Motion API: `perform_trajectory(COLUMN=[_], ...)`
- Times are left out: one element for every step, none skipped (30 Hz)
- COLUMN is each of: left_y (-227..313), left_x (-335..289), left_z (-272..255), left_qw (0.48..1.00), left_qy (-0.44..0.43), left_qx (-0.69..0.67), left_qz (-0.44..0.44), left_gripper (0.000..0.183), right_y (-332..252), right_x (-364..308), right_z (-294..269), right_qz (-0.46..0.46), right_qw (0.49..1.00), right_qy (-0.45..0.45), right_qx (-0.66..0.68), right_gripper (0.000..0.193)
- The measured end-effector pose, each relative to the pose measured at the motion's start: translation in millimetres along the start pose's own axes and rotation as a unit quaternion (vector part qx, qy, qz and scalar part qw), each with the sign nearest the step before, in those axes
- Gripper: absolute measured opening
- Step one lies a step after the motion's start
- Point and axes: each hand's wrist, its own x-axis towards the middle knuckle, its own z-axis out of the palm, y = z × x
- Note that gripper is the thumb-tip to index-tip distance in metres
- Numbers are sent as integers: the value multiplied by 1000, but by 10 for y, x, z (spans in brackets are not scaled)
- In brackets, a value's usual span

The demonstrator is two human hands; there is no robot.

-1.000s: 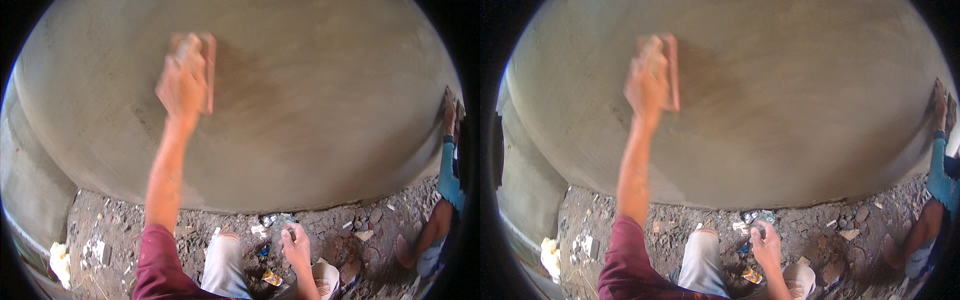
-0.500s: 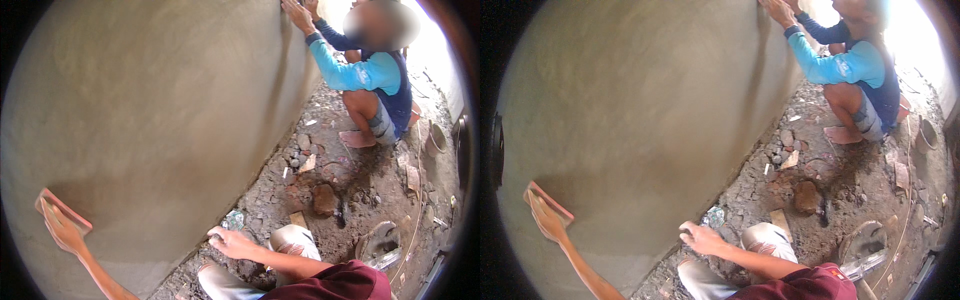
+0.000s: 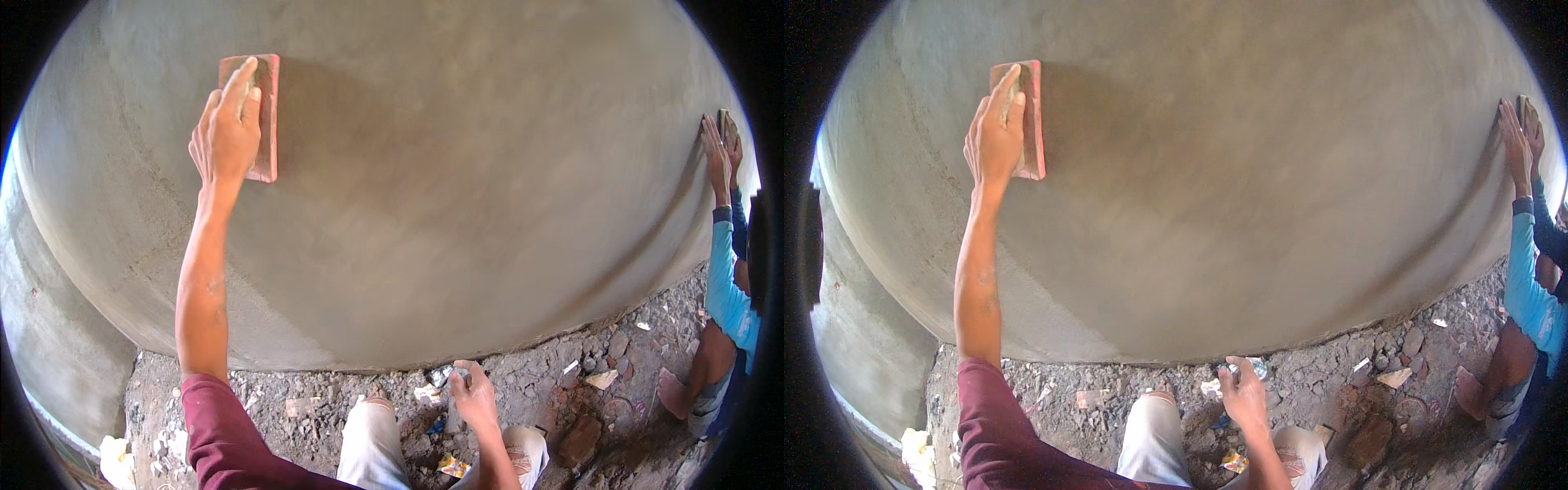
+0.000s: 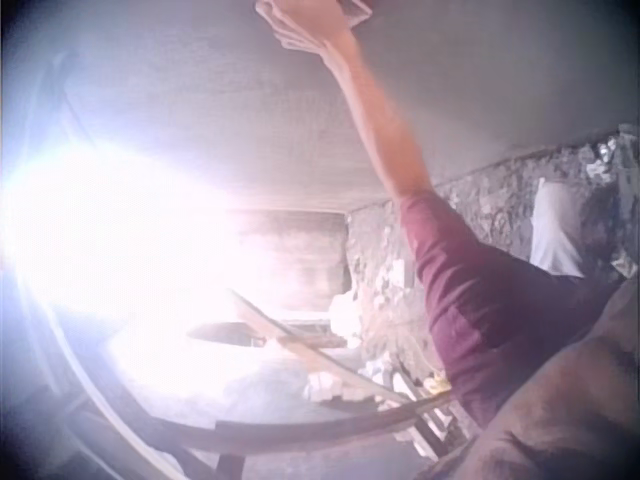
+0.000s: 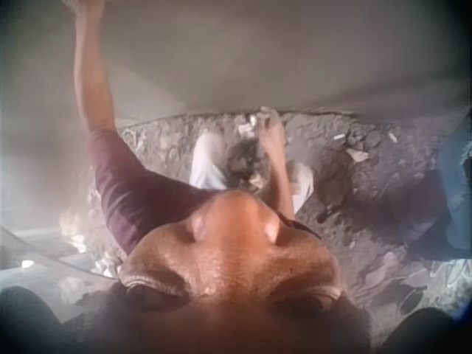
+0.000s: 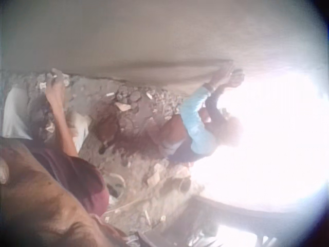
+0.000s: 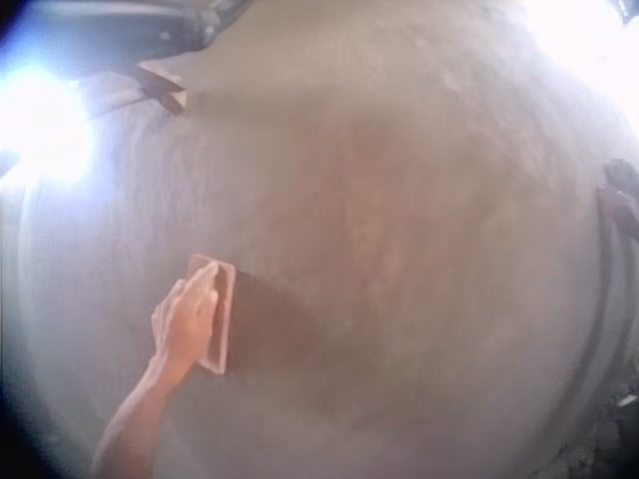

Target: The person smooths a freshly plastered wall using a pink trowel, moving it in consistent strokes across the surface. Another worker is visible in the background performing similar work on an adjacent section.

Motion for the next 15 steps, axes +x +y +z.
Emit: perform_trajectory(left_y=[-15, 6, -8, 79, 101, 238, 373, 473, 442, 325, 189, 50, -81, -145, -17], left_x=[130, 430, 721, 1063, 1283, 1290, 1211, 1070, 800, 404, 115, 70, 61, 31, 242], left_z=[-26, -21, -144, -85, -105, -63, -90, -59, -37, 7, 47, 11, -28, -63, -131], left_qw=[1000, 999, 997, 993, 977, 991, 992, 981, 993, 999, 999, 1000, 1000, 999, 996], left_qy=[3, 11, 21, 97, 167, 91, 5, -85, -47, -11, 21, 22, 24, 27, -21], left_qx=[15, 24, 46, 60, 92, 97, 110, 113, 69, 33, -2, 7, 16, 19, 32], left_qz=[-14, -36, -57, 16, 92, 13, -62, -134, -79, -22, 31, 17, 3, -15, -80], left_gripper=[41, 41, 40, 39, 38, 39, 40, 41, 42, 42, 42, 40, 39, 38, 38], right_y=[-10, -44, -65, 431, 359, 258, 209, 285, 265, 215, 182, 138, 115, 130, 149], right_x=[-61, -60, -80, 63, 111, 104, 61, 101, 118, 122, 83, 41, -13, -96, -129], right_z=[13, -2, 23, 136, 146, 40, 4, -29, -39, -24, -26, 11, 41, 56, 22], right_qz=[8, 13, 12, -67, -54, -34, -9, -14, -16, -19, -18, -21, -18, -13, -11], right_qw=[1000, 1000, 999, 997, 998, 999, 1000, 999, 998, 998, 997, 997, 998, 998, 998], right_qy=[-16, -26, -47, 23, 18, 29, 28, 43, 48, 46, 40, 29, 16, 7, 5], right_qx=[7, 3, 3, -10, -5, -7, -5, -28, -40, -47, -60, -66, -59, -55, -58], right_gripper=[31, 31, 31, 31, 31, 31, 31, 33, 33, 33, 33, 34, 34, 34, 35])
